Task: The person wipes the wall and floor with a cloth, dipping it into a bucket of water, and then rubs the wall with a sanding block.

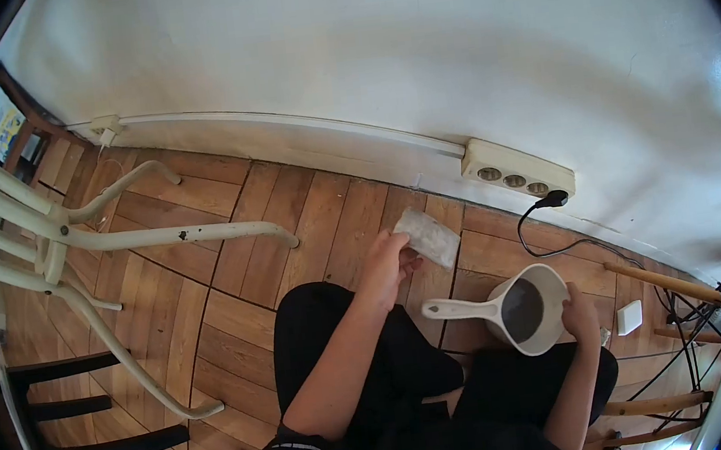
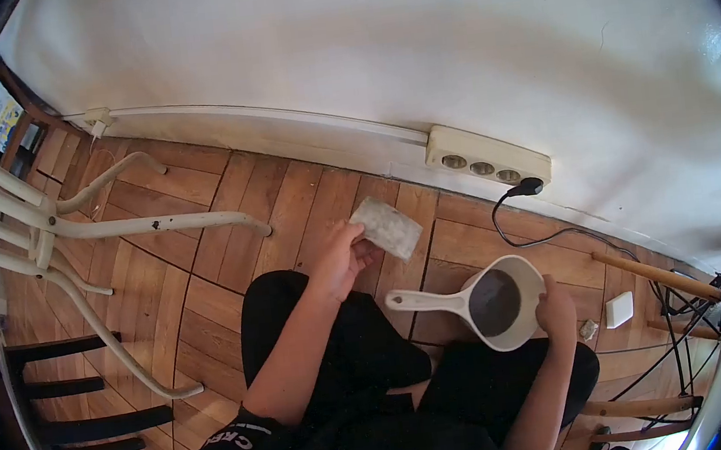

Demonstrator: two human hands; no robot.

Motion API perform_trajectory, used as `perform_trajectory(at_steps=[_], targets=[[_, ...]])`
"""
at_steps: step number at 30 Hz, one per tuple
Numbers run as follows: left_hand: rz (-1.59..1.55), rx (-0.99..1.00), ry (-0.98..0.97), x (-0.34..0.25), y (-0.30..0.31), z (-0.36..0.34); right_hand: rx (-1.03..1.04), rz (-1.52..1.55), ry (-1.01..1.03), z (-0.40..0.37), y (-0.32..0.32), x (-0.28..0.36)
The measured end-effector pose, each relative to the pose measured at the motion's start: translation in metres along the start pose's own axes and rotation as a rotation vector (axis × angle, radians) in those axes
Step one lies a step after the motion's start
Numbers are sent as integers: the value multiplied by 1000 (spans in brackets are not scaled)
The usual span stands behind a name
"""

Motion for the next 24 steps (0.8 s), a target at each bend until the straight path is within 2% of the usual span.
perform_trajectory(at_steps=[4,6,7,9,11,14,15,17,19,20,22,24], targets=[[1,93,-14,2,-14,-3,-40,-23,-163,-3,10,-17],[0,104,-20,3,-14,0,-279,-18,-212,-12,25,-14],[-1,107,-29,3,-14,1,-281,-17,-215,-14,26,-9],[22,115,15,7,-10,5,-760,-55,275,-49,56,46],[46,126,62,14,-8,8,-615,242,454,-62,54,85],[-24,112,83,19,-5,11,183,796,645,-58,-11,149],[-48,90,52,16,-3,10,466,943,830,-68,-34,183],[-67,79,33,13,0,10,737,1088,774,-70,-80,220],[-116,2,-36,6,13,11,616,1448,557,-43,-116,231],[-95,-28,-47,3,22,14,606,1457,554,-35,-125,241],[-36,-49,-80,-9,31,14,353,1740,497,-13,-125,248],[25,-68,-107,-18,39,16,270,1793,552,-2,-127,275]])
Point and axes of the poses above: each hand's wrist, its own z-axis towards the middle knuckle, its own y-axis out of the back of the hand, x = y × z, the point moved 7 cm from there along z, towards the middle knuckle, and after that the axes turned 15 degrees about x, right-handed, at the moved point
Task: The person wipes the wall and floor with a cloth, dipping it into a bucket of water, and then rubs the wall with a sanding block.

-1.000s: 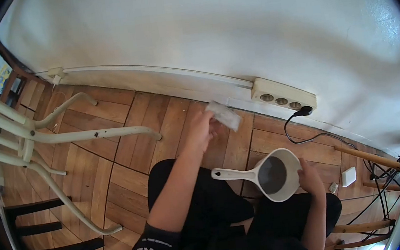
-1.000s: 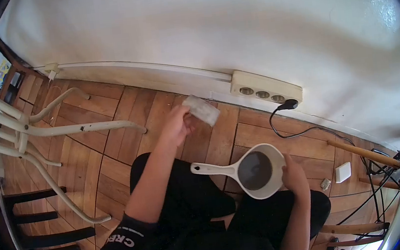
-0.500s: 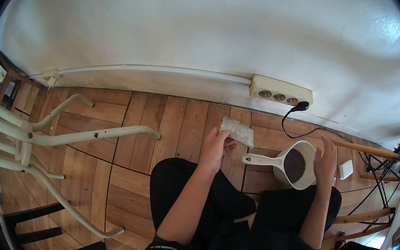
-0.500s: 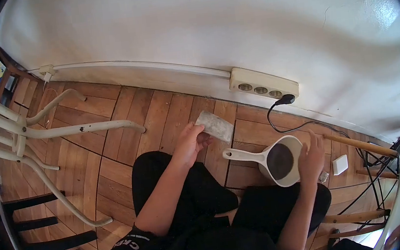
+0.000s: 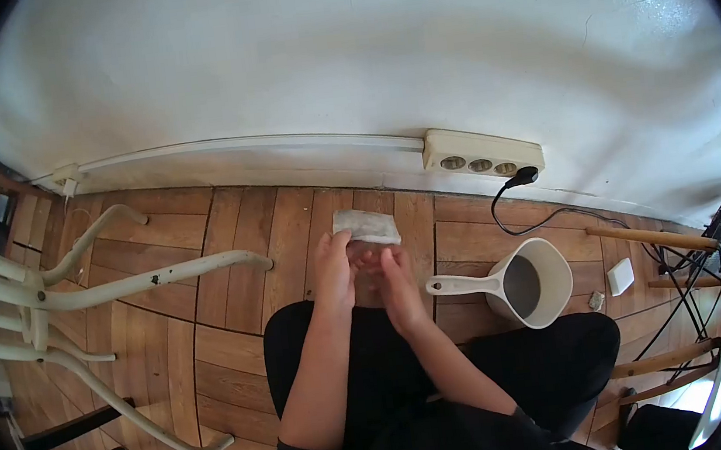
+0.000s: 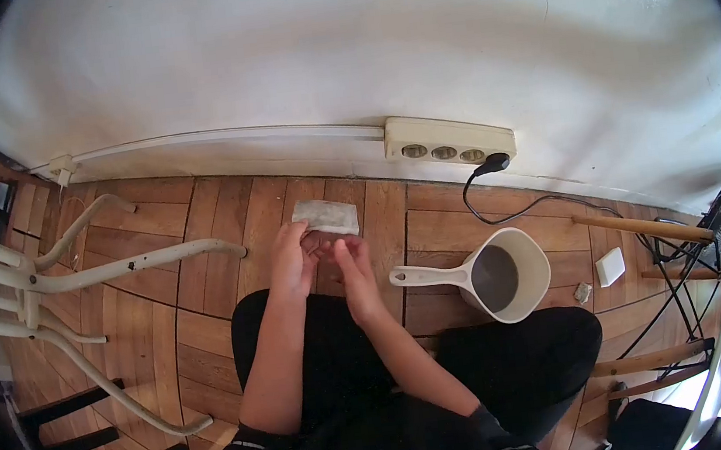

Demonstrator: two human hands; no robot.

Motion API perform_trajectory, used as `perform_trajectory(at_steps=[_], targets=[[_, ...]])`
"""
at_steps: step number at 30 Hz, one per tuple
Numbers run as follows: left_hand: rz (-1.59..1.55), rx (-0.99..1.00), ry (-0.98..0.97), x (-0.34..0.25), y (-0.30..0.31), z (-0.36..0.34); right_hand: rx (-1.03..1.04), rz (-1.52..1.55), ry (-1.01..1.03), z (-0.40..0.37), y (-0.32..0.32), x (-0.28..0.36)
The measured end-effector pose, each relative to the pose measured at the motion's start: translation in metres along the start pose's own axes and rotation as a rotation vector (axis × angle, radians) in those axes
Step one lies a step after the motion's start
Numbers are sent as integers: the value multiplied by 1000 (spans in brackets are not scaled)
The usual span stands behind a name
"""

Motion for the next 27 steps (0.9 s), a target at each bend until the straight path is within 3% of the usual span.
perform_trajectory(at_steps=[1,7,9,10,12,13,14,15,16,18,19,21,22,24,27], targets=[[3,5,3,0,1,2,-8,23,95,9,-3,2],[133,47,162,25,1,11,45,151,58,36,21,-9],[567,-136,-19,12,-3,9,-59,192,77,35,32,-7],[567,-134,-16,15,-7,10,-159,233,93,33,40,-7],[1339,-282,-804,-41,-66,-25,-166,93,91,33,54,-17],[1343,-279,-803,-42,-76,-29,-166,-49,91,34,63,-20],[1260,23,-653,-30,-92,-21,-152,-235,111,30,59,-8],[1158,313,-494,-12,-106,-16,-154,-231,112,34,64,-8],[1159,316,-492,-6,-112,-19,-201,-393,202,36,69,2],[1447,672,-310,34,-135,-27,-289,-720,378,37,77,22],[1447,671,-310,42,-135,-30,-288,-720,378,38,88,28],[1527,776,-317,62,-137,-37,-313,-1650,645,27,75,53],[1629,833,-259,73,-136,-39,-312,-1650,642,28,83,54],[1686,865,-266,79,-142,-41,-259,-1701,384,39,92,51],[1740,911,-256,85,-146,-43,-296,-1657,473,37,77,46]])
Point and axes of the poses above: each hand's wrist, its own z-axis towards the middle knuckle, its own y-axis out of the back of the hand, x = y × z, the point moved 7 cm from there along z, towards the middle knuckle, and after that the axes turned 15 degrees about x, right-handed, at the moved point
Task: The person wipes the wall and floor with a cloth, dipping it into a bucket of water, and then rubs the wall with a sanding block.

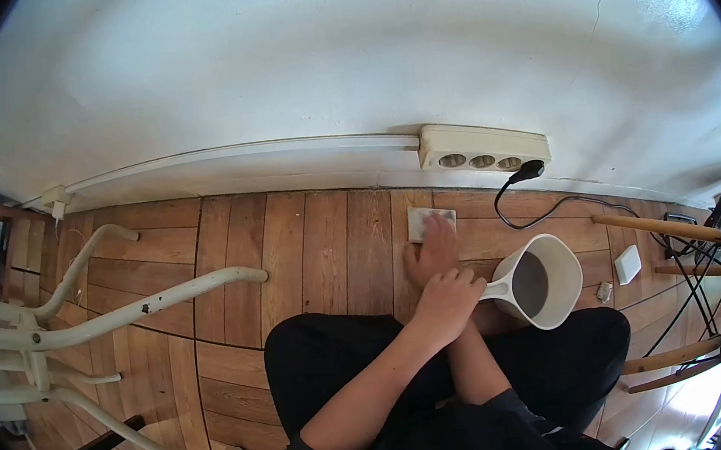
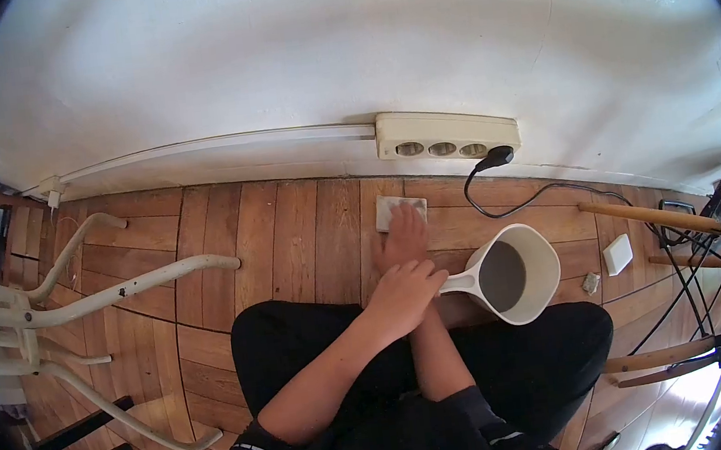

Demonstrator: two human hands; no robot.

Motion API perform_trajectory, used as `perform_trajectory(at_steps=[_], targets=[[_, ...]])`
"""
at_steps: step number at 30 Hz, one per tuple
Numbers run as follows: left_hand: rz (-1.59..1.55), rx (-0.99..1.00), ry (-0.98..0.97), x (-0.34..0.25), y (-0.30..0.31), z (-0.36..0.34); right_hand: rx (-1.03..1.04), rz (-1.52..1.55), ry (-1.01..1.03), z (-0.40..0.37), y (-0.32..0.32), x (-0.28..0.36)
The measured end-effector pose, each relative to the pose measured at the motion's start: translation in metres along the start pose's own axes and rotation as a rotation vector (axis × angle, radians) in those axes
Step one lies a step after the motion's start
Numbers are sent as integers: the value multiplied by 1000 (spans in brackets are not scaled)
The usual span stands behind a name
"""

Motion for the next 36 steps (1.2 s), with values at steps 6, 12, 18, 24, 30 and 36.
perform_trajectory(at_steps=[6,12,18,24,30,36], targets=[[-38,-11,-42,-14,-14,11,255,-190,143,3,-43,49],[-151,-57,-62,-35,-27,25,162,-130,181,39,-48,47],[-223,-210,-101,-27,-6,11,69,-146,58,46,-19,12],[-222,-371,-130,-14,40,-23,22,-124,-185,44,2,-28],[-215,-233,98,27,53,-36,-9,-325,-273,45,5,3],[-355,-371,37,41,62,-16,364,-365,256,55,-63,90]])
Point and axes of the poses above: each hand's wrist, its own z-axis towards the middle knuckle, its own y-axis out of the back of the hand, x = y × z, the point moved 7 cm from there along z, towards the middle knuckle, and after that the axes turned 15 degrees about x, right-handed, at the moved point
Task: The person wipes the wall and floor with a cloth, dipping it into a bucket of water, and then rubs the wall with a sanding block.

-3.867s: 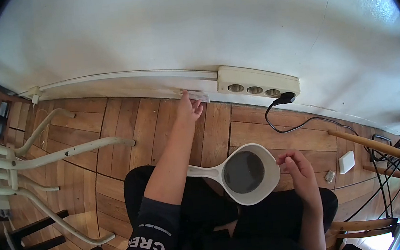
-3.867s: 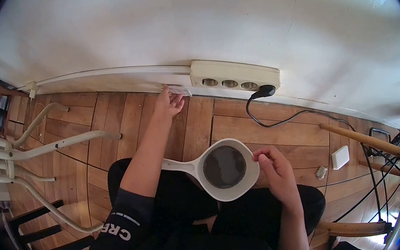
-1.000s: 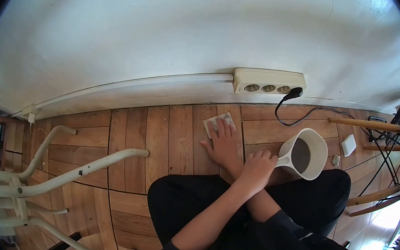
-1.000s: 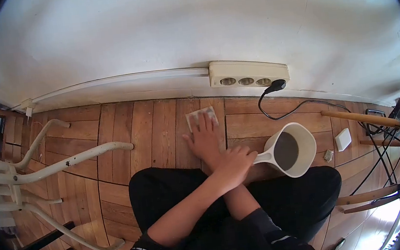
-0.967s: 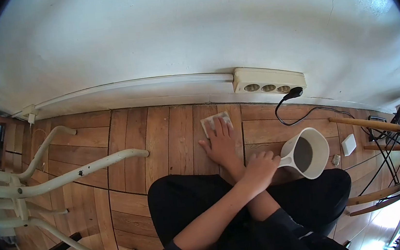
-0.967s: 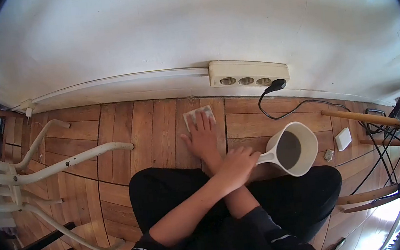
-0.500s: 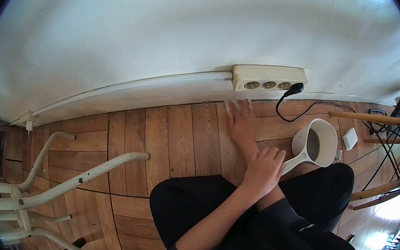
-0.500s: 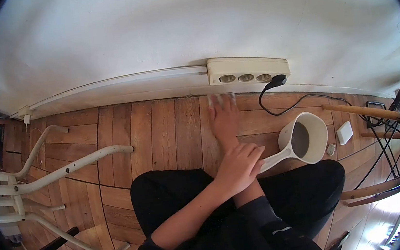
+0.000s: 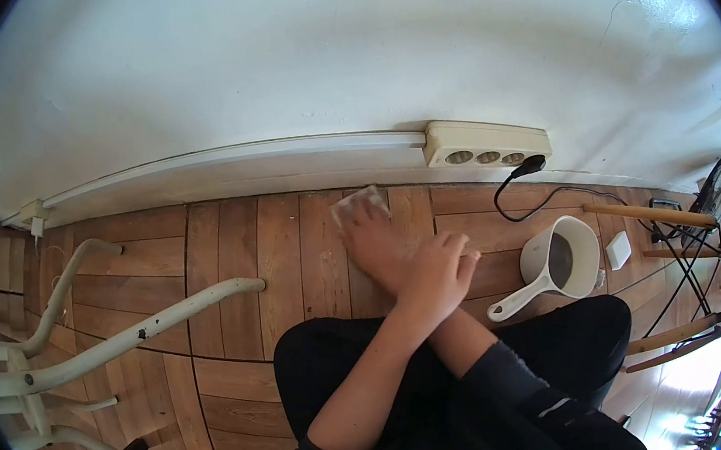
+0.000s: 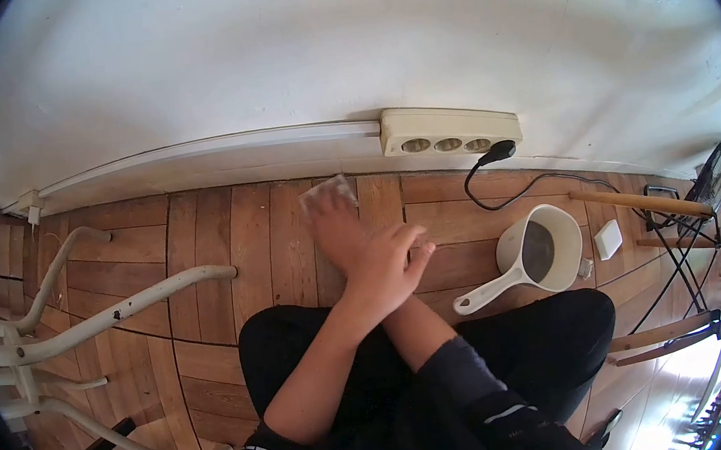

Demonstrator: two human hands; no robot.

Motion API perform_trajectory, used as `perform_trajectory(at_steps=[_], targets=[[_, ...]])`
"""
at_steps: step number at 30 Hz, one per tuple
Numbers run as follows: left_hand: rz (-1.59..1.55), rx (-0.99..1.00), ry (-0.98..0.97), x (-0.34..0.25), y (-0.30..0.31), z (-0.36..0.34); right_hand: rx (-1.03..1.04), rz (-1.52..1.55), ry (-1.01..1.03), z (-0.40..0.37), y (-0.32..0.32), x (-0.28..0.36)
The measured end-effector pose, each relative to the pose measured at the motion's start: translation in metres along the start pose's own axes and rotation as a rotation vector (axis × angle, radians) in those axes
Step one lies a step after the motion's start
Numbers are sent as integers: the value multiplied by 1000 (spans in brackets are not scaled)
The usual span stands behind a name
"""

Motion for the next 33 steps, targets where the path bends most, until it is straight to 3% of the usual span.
perform_trajectory(at_steps=[2,6,8,10,13,17,21,24,28,30,33], targets=[[-84,-4,29,14,2,-3,-75,-38,64,2,-6,5],[-89,-13,74,10,9,-14,120,-64,47,1,-25,-76],[-137,26,101,7,7,-15,238,-38,-198,-20,-15,-117],[-99,24,99,0,9,-17,39,-241,-184,-42,-14,-151],[-65,36,91,-3,8,-18,148,-98,-308,-55,11,-168],[-70,55,103,1,4,-15,196,-44,-460,-38,-13,-160],[-40,18,43,-1,4,-7,61,-129,-176,-10,-1,-76],[-108,-7,41,9,6,-5,51,100,-189,1,4,-49],[-133,18,90,15,6,-11,139,87,-75,-14,8,-80],[-157,13,106,12,7,-12,274,25,-242,-29,7,-116],[-137,5,111,6,8,-13,174,2,-312,-49,3,-158]])
Point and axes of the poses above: each hand's wrist, its own z-axis towards the middle knuckle, its own y-axis out of the back of the hand, x = y × z, the point moved 7 cm from there along z, towards the middle knuckle, and after that the axes turned 15 degrees about x, right-handed, at the moved point
